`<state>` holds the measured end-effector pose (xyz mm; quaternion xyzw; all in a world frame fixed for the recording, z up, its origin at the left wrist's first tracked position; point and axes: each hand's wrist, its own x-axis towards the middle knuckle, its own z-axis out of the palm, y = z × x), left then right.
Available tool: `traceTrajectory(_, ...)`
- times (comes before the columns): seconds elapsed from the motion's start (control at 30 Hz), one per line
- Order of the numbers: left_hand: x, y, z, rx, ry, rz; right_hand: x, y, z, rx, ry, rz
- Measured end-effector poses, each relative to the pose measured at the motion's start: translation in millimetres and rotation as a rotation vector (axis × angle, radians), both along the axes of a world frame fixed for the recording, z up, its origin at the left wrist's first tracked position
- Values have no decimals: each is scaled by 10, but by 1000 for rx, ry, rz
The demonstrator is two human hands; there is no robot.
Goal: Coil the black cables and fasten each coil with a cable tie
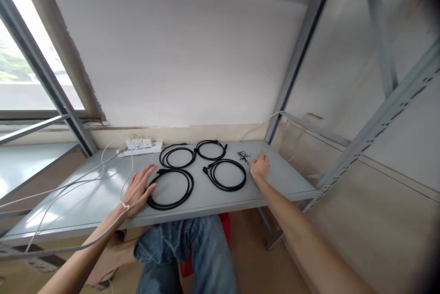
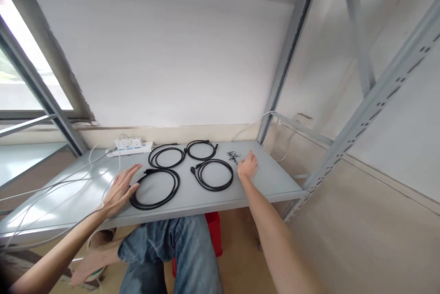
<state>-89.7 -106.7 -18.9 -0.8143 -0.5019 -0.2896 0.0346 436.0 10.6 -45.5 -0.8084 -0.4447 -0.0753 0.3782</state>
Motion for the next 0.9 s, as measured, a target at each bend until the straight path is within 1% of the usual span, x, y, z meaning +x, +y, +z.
traceTrajectory(0.07, -189, 128, -68, -2, -116, 135, 13, 17, -9, 15, 8, -14)
traceTrajectory(0.1, -277, 195, -103, 0, -165, 180, 20, 27, -17, 27, 5, -10)
traceTrajectory(0.2, -479, 377, -171, -1, -210, 249, 31, 57, -44, 50, -10, 2)
traceTrajectory(0.3, -582, 518, -179, -32, -171, 259, 41, 93, -64, 51, -15, 6)
traceTrajectory(0.43, -655, 685, -193, -68, -127, 225, 104, 195, -63, 78, -24, 17)
traceTrajectory(0.57, -722, 869, -229, -93, -77, 207, 242, 392, -50, 65, -90, 62)
traceTrajectory(0.67, -743, 996, -229, -92, -62, 196, 346, 550, -53, 34, -107, 81)
traceTrajectory(0.77, -736, 1081, -226, -108, -56, 206, 401, 649, -72, -10, -100, 74)
traceTrajectory(0.9, -732, 1108, -261, -126, -37, 233, 385, 668, -100, -61, -122, 93)
